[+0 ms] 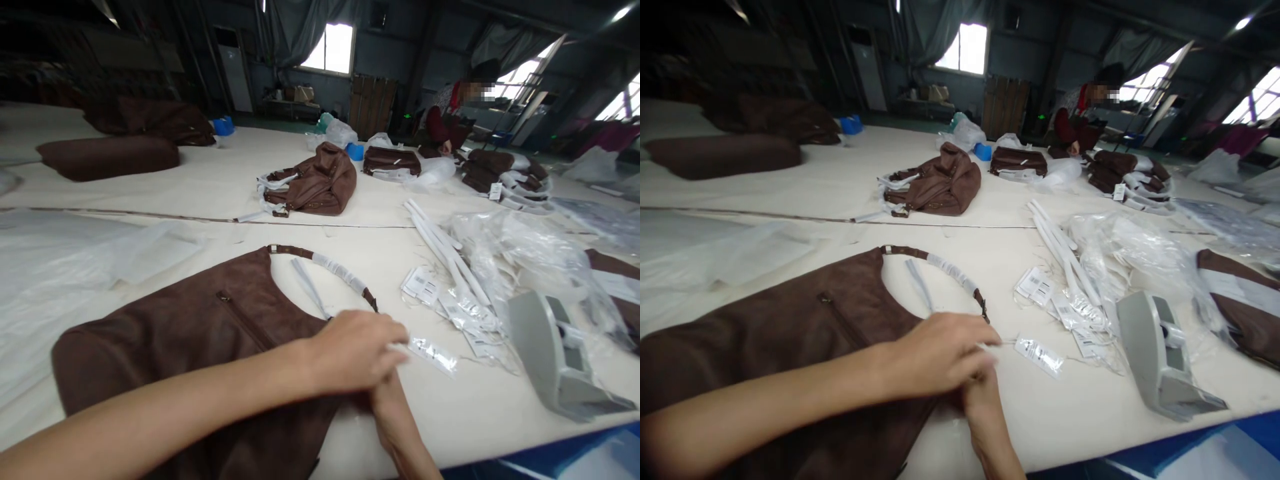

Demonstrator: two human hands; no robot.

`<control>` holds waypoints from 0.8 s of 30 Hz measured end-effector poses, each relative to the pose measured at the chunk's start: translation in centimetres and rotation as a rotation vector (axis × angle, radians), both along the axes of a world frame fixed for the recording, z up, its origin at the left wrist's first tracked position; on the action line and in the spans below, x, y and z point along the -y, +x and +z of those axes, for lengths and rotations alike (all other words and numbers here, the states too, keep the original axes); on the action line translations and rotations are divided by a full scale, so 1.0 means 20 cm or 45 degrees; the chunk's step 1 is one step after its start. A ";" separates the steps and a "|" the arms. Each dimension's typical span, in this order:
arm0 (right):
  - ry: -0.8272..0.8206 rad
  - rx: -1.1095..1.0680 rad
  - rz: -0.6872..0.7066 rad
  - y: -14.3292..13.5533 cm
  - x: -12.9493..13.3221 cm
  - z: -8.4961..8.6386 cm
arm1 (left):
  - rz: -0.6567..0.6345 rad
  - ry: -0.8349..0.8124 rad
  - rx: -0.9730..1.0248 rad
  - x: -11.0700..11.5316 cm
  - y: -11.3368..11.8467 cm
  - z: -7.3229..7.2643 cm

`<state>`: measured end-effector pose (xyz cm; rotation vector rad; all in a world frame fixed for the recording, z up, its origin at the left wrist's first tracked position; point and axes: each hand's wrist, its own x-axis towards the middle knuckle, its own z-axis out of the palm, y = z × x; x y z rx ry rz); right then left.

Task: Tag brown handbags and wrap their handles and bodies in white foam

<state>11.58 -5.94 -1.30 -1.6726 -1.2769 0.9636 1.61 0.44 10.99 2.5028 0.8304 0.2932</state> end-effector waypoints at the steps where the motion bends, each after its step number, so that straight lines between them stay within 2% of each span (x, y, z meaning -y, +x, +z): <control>1: -0.032 -0.122 0.019 -0.01 -0.01 0.01 | 0.207 -0.068 -0.056 -0.06 -0.06 -0.04; 3: -0.129 -0.512 0.047 -0.02 -0.01 0.03 | 0.472 -0.125 -0.135 -0.15 -0.13 -0.14; 5: -0.235 -0.837 0.079 -0.01 0.00 0.04 | 0.536 -0.130 -0.172 -0.17 -0.14 -0.25; 6: -0.298 -0.890 0.125 0.02 0.00 0.04 | 0.529 -0.124 -0.182 -0.17 -0.14 -0.30; 8: -0.429 -0.746 0.231 0.09 -0.01 0.05 | 0.511 -0.111 -0.199 -0.13 -0.11 -0.37; 10: -0.437 -0.504 0.204 0.19 -0.07 0.08 | 0.502 -0.084 -0.214 -0.09 -0.09 -0.42; 13: -0.103 -0.189 -0.003 0.31 -0.24 0.14 | 0.463 -0.029 -0.221 -0.06 -0.07 -0.42; 15: 0.075 -0.036 -0.008 0.34 -0.37 0.19 | 0.428 0.005 -0.225 -0.05 -0.06 -0.41; 18: 0.149 0.057 0.002 0.35 -0.50 0.22 | 0.411 0.035 -0.245 -0.04 -0.05 -0.40; 24: 0.205 0.143 -0.127 0.43 -0.51 0.19 | 0.397 0.038 -0.434 -0.08 -0.07 -0.40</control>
